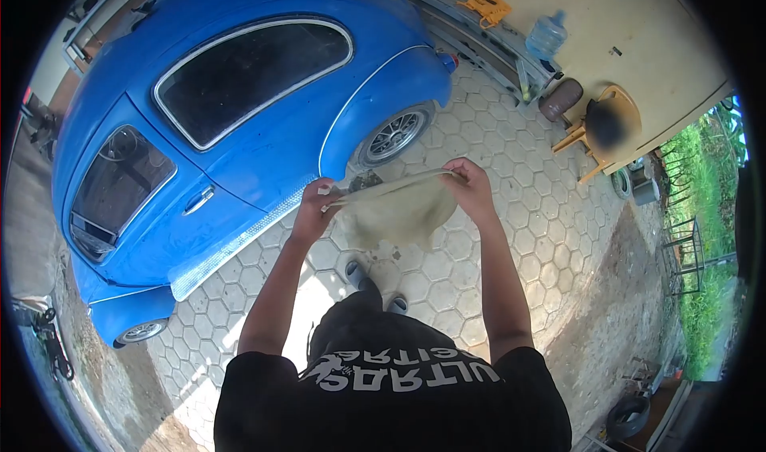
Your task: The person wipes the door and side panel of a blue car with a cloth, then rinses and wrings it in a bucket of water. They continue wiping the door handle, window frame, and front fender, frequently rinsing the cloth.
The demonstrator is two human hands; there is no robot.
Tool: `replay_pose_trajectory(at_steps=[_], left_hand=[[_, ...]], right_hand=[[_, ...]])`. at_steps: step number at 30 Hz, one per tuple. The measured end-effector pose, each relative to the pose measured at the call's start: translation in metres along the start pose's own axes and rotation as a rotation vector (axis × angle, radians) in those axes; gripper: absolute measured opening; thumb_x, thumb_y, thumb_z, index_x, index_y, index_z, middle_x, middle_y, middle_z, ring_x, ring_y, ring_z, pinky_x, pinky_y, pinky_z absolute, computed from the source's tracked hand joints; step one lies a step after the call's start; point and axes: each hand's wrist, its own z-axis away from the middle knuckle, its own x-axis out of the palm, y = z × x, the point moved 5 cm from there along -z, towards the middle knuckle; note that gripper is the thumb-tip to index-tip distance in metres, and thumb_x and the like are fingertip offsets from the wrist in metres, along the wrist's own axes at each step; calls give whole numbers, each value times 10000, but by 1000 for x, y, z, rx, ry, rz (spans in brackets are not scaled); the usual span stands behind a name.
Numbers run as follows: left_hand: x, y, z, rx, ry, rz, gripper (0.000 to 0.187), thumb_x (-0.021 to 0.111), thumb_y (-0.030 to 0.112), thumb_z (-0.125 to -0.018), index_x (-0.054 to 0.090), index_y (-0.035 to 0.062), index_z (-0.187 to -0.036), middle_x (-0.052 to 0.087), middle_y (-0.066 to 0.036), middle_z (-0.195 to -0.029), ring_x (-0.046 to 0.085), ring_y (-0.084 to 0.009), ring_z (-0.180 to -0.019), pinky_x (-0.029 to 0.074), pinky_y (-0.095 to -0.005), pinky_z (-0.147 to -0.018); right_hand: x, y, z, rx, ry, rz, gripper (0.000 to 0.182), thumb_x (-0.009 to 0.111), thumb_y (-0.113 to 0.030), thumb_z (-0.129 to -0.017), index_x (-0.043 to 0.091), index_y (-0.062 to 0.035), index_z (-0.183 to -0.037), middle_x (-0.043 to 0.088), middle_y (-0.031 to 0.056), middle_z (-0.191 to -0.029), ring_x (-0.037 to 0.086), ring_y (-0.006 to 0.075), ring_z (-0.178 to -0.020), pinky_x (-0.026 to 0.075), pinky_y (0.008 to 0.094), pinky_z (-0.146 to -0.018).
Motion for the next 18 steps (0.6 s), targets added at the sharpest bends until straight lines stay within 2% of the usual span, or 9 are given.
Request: replay_pose_trajectory(at_steps=[2,6,7,8,10,14,15,18], left_hand=[[-11,-6,-8,65,31,17,317,756,18,-837,761,94,-1145,577,-118,-1324,588,-305,-1141,506,-408,-981],[-13,-26,-20,-92,-89,228,258,691,-20,-895,753,55,-1134,715,-130,-1098,675,-265,-962,537,-354,-900],[-14,-28,-21,-87,19,252,227,691,5,-918,747,44,-1135,749,-122,-945,701,-228,-855,548,-341,-831],[-14,-36,-25,-164,1,244,219,697,18,-921,746,41,-1133,754,-119,-949,703,-215,-843,547,-337,-814],[-14,-54,-30,-322,-40,224,205,709,46,-927,744,36,-1129,764,-113,-958,706,-189,-821,547,-328,-779],[-5,-88,-41,-284,-93,264,201,725,149,-953,749,29,-1113,768,-108,-934,700,-159,-805,540,-315,-770],[-3,-93,-42,-303,-96,289,207,721,170,-962,750,26,-1107,767,-113,-929,699,-157,-806,538,-311,-769],[9,-109,-46,-301,-15,357,257,692,248,-997,752,15,-1090,756,-117,-875,677,-141,-769,523,-299,-734]], right_hand=[[-1,3,-10,34,-27,80,253,731,-60,-881,635,-32,-1112,695,25,-874,620,88,-800,484,255,-730],[4,-1,-15,-19,-101,210,223,701,-69,-914,633,-36,-1124,701,42,-927,655,114,-861,507,267,-769],[5,2,-17,-63,-93,189,203,692,-73,-926,637,-34,-1117,700,48,-933,659,123,-866,508,272,-772],[6,3,-19,-107,-85,167,183,683,-78,-938,640,-31,-1110,699,55,-938,662,133,-871,510,278,-775],[5,6,-25,-31,-138,272,185,654,-68,-953,637,-15,-1130,713,98,-958,679,167,-908,532,311,-808],[7,28,-38,35,-140,397,199,609,-65,-982,639,8,-1165,732,139,-1011,700,213,-937,563,349,-810],[9,36,-43,46,-94,374,212,627,-79,-979,682,2,-1167,746,148,-1018,716,227,-918,574,362,-802],[13,57,-55,49,-71,417,223,661,-104,-972,723,-2,-1161,757,136,-994,724,186,-859,597,327,-749]])
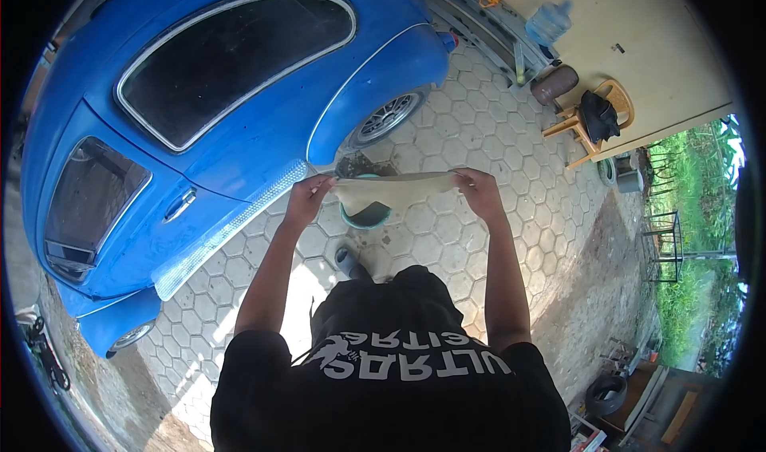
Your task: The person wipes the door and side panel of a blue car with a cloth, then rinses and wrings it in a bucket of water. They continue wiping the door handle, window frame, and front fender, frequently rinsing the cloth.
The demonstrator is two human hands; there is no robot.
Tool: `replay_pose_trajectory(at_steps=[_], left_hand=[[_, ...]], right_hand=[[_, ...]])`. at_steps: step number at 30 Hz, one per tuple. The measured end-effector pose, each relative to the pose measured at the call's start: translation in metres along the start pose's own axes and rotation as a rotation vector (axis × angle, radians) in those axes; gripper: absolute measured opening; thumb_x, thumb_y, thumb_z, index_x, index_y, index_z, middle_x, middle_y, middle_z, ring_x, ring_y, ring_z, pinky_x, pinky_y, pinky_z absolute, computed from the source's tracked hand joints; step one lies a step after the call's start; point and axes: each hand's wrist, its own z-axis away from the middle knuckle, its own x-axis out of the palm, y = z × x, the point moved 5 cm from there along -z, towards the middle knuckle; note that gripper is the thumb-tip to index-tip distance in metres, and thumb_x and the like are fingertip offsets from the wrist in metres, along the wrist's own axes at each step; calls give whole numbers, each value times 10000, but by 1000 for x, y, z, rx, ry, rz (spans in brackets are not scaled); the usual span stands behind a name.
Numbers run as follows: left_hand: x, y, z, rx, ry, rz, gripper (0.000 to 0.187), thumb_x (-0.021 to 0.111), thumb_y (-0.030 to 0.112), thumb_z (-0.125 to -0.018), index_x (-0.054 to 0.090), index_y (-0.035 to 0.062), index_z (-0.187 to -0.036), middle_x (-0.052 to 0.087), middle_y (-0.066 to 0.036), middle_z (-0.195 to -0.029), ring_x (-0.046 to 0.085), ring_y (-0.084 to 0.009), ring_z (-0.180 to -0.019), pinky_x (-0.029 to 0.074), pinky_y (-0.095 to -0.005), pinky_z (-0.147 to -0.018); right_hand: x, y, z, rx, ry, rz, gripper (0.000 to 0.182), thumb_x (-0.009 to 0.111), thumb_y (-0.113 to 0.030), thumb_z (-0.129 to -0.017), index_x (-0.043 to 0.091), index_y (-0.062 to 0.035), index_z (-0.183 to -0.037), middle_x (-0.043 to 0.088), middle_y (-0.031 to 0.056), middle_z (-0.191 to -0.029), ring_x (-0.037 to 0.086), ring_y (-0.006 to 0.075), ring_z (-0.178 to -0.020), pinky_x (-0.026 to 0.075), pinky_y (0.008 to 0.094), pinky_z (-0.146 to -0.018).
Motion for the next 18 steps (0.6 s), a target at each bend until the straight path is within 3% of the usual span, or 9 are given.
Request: replay_pose_trajectory(at_steps=[2,6,8,11,13,15,18], left_hand=[[12,-20,-5,44,102,72,289,680,279,-1007,752,8,-1079,737,-125,-810,657,-139,-721,513,-303,-696],[47,-43,-8,-266,41,-76,433,603,387,-1050,729,-23,-999,650,-47,-719,536,-91,-662,470,-284,-654],[80,-67,-7,-275,78,-2,444,583,393,-1058,724,-21,-981,618,-50,-687,506,-95,-639,454,-298,-621],[135,-116,-6,-421,189,198,466,569,427,-1049,715,-7,-963,686,-204,-779,704,-257,-740,509,-391,-690],[162,-144,-4,-467,202,133,450,559,417,-1053,713,-1,-988,695,-225,-846,710,-334,-822,513,-420,-729],[185,-181,-1,-489,243,95,432,538,412,-1056,696,10,-1026,699,-243,-921,680,-443,-916,509,-474,-778],[214,-250,11,-664,229,-63,447,509,423,-1059,667,7,-1011,682,-265,-937,668,-462,-949,492,-518,-798]], right_hand=[[12,11,-6,162,25,-137,240,685,-127,-966,734,0,-1163,759,125,-987,724,161,-824,616,306,-708],[56,48,-26,309,90,-364,283,713,-158,-956,728,10,-1184,756,107,-995,721,137,-778,643,281,-650],[87,60,-32,369,57,-371,275,693,-160,-972,718,20,-1178,739,112,-1027,726,155,-842,651,296,-675],[148,104,-44,416,32,-486,247,636,-148,-1010,646,39,-1171,687,105,-1063,701,162,-934,651,319,-759],[186,136,-52,501,-35,-492,235,578,-137,-1040,587,40,-1195,649,99,-1062,671,177,-1015,641,350,-859],[227,179,-63,553,-60,-517,236,573,-138,-1042,590,47,-1188,652,110,-1069,675,182,-1011,639,349,-859],[287,253,-55,606,-88,-490,238,575,-142,-1037,593,54,-1170,667,140,-1082,689,196,-995,625,336,-865]])
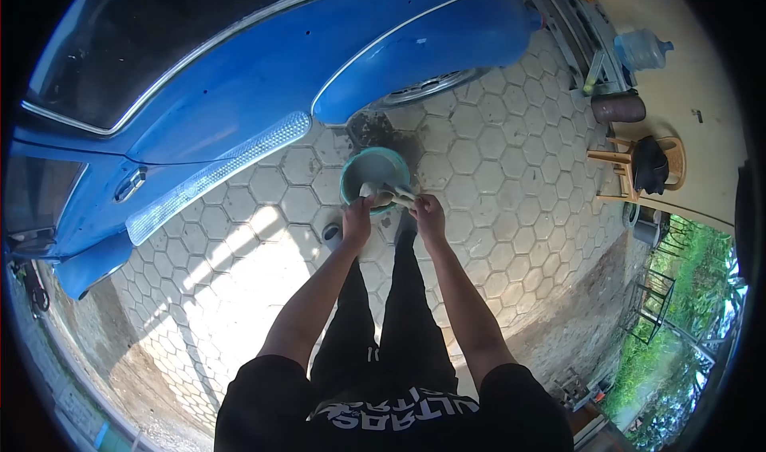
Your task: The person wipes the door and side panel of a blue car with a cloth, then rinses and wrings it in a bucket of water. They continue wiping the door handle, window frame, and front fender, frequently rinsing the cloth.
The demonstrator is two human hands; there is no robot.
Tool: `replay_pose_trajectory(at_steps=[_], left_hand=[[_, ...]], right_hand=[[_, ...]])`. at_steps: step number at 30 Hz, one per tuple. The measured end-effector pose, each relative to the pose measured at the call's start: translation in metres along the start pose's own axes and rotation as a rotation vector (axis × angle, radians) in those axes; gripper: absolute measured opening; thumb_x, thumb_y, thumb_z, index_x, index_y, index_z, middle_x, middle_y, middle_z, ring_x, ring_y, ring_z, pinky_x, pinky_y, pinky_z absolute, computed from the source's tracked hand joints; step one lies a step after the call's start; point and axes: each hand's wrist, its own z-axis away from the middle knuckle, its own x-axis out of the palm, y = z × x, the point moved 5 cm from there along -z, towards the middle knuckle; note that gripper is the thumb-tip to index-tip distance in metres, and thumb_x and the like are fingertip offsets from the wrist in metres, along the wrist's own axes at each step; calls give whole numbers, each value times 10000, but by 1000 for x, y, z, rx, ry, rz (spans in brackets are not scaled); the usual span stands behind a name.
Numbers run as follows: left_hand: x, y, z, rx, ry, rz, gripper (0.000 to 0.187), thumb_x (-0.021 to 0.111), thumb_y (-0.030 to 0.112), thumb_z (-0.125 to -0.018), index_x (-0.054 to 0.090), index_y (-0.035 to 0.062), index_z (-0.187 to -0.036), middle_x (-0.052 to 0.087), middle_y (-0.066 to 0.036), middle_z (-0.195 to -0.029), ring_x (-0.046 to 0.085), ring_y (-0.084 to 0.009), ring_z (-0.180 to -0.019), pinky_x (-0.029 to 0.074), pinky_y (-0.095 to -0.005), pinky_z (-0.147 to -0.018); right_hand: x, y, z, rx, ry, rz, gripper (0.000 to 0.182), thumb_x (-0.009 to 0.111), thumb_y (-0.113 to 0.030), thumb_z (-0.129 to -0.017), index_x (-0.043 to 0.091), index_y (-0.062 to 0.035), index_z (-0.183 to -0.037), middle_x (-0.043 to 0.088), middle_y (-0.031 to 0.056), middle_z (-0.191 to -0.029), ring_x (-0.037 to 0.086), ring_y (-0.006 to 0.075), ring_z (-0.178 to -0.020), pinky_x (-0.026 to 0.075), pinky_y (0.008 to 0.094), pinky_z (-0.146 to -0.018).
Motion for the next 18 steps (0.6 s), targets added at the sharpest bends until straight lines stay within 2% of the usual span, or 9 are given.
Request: replay_pose_trajectory(at_steps=[2,6,7,8,10,12,13,16,18], left_hand=[[25,-39,-23,-72,10,-31,464,454,439,-1068,634,14,-1018,664,-285,-975,640,-485,-995,467,-552,-816],[63,-113,-70,-198,54,12,475,399,445,-1083,603,17,-1073,656,-283,-1021,621,-493,-1030,463,-552,-836],[75,-124,-84,-228,93,42,484,392,449,-1084,597,11,-1074,652,-282,-1020,621,-491,-1034,464,-549,-843],[88,-137,-96,-257,129,69,493,384,453,-1086,590,5,-1074,649,-280,-1020,620,-489,-1037,465,-546,-849],[112,-151,-115,-133,188,121,461,464,433,-1063,568,-14,-1097,632,-272,-1051,615,-489,-1051,469,-533,-899],[141,-172,-136,-79,154,24,437,525,407,-1039,562,-17,-1138,626,-267,-1086,607,-490,-1065,471,-523,-933],[159,-188,-147,-41,44,-83,434,597,336,-995,519,-5,-1250,567,-269,-1295,543,-460,-1245,474,-513,-1017],[217,-260,-171,66,-34,-526,509,588,258,-983,437,2,-1396,413,-243,-1519,393,-432,-1430,449,-524,-1092],[250,-324,-190,74,-202,-599,598,567,166,-971,347,6,-1503,269,-201,-1632,276,-436,-1504,408,-547,-1140]], right_hand=[[12,39,-46,21,-32,108,242,583,-146,-1034,598,57,-1164,680,150,-1078,698,199,-987,611,319,-857],[36,96,-120,-180,-39,320,211,607,-133,-1024,618,33,-1153,716,142,-1076,708,219,-1062,560,316,-895],[42,105,-132,-179,-48,248,176,615,-99,-1009,620,19,-1140,714,156,-1130,696,239,-1122,554,345,-937],[53,108,-148,-309,-62,279,168,615,-93,-1007,619,15,-1135,709,165,-1149,693,246,-1132,555,352,-935],[65,128,-178,-565,-78,340,152,615,-81,-1001,617,8,-1124,698,182,-1188,687,261,-1153,559,368,-932],[77,154,-206,-630,-145,526,140,625,-61,-962,607,-8,-1091,679,188,-1203,688,332,-1107,564,411,-907],[84,171,-220,-632,-183,602,145,630,-54,-947,606,-12,-1084,672,185,-1211,683,347,-1097,562,419,-906],[95,233,-256,-618,-365,857,224,641,-57,-902,608,-32,-1123,629,170,-1270,628,369,-1149,535,451,-951],[103,269,-275,-542,-558,1023,285,622,-81,-912,624,-37,-1193,615,170,-1257,594,353,-1205,526,454,-983]])
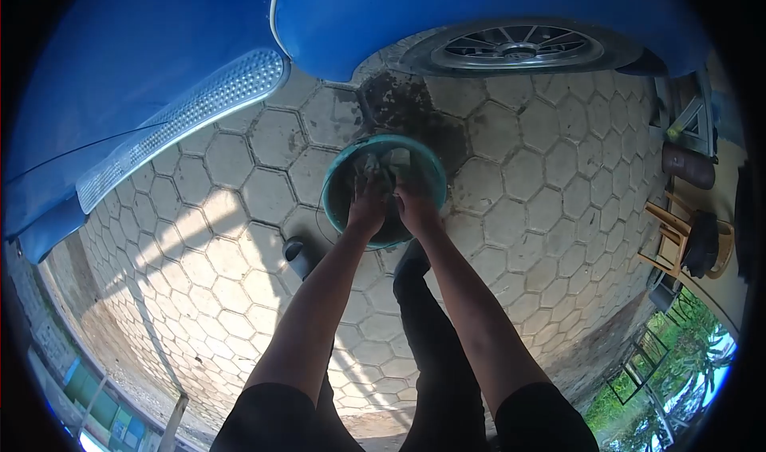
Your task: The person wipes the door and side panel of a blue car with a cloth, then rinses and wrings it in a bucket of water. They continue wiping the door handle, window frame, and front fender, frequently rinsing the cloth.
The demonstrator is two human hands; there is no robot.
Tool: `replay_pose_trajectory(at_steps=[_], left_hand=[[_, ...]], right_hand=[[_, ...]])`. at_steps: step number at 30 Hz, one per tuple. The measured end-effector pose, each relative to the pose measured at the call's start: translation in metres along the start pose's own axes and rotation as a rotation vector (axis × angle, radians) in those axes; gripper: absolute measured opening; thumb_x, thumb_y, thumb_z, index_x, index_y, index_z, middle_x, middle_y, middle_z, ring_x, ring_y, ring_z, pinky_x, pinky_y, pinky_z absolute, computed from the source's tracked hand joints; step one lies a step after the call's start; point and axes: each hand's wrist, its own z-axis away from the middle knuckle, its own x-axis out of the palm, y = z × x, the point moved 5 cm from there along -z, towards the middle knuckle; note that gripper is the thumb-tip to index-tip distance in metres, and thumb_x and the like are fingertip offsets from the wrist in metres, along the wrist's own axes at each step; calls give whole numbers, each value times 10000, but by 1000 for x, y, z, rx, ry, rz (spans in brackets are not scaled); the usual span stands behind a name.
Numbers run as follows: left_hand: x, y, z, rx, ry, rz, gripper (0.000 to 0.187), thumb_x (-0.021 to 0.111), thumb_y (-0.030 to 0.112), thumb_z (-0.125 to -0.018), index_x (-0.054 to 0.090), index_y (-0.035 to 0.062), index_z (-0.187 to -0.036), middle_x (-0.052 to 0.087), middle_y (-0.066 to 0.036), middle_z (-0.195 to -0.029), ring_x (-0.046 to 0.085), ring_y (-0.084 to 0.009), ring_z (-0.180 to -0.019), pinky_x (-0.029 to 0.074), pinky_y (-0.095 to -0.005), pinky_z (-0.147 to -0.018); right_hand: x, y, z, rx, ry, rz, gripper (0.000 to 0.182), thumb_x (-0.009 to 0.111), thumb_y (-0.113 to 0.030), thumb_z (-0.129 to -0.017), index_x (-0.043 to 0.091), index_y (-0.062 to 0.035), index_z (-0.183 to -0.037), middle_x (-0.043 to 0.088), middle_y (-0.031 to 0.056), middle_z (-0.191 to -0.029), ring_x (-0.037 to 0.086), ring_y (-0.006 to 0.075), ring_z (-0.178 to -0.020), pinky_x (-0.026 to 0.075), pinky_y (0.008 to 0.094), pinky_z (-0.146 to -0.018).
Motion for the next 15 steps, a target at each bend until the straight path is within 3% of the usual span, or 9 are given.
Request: replay_pose_trajectory(at_steps=[2,3,5,6,8,9,11,15], left_hand=[[-27,15,-11,-176,-155,182,631,557,133,-964,319,11,-1535,256,-192,-1640,277,-441,-1500,410,-552,-1135],[-16,8,-22,-137,-106,150,627,554,122,-960,326,18,-1535,261,-193,-1638,286,-429,-1500,419,-542,-1130],[19,-13,-32,-71,-19,86,622,548,99,-952,340,34,-1535,271,-194,-1633,303,-405,-1500,437,-522,-1119],[39,-27,-40,-29,-51,70,543,533,125,-965,408,35,-1486,350,-212,-1573,378,-401,-1445,443,-507,-1113],[74,-54,-53,50,-130,43,424,503,178,-990,545,39,-1389,508,-246,-1452,529,-395,-1336,454,-477,-1100],[76,-54,-54,-25,-220,-17,405,514,161,-979,569,37,-1361,547,-235,-1414,556,-375,-1309,473,-471,-1077],[60,-43,-56,-159,-390,-144,369,535,126,-957,617,35,-1305,624,-213,-1337,609,-336,-1255,512,-458,-1032],[68,-49,-48,64,-307,-226,286,528,161,-976,686,66,-1195,683,-211,-1222,667,-347,-1149,526,-469,-1005]], right_hand=[[33,23,-9,-148,85,162,269,583,-95,-930,642,-47,-1188,611,164,-1283,598,341,-1205,529,462,-977],[45,32,-17,-224,135,246,267,563,-102,-938,650,-52,-1186,609,161,-1296,599,335,-1205,530,467,-974],[59,44,-33,-115,117,146,282,530,-128,-957,668,-72,-1197,618,150,-1324,615,323,-1200,533,466,-971],[67,50,-38,-54,102,95,293,514,-141,-967,677,-82,-1202,622,145,-1338,623,317,-1197,534,466,-969],[96,68,-52,26,-136,317,277,514,-167,-982,693,-88,-1178,657,165,-1287,649,329,-1164,534,474,-965],[107,78,-56,67,-255,427,272,514,-179,-990,702,-90,-1166,674,174,-1261,661,335,-1148,535,478,-963],[116,84,-55,129,-263,428,251,526,-155,-982,710,-89,-1140,690,182,-1204,671,336,-1123,532,481,-962],[109,81,-50,122,-270,498,187,596,-113,-925,709,-55,-1062,731,154,-1081,694,327,-1047,539,467,-913]])
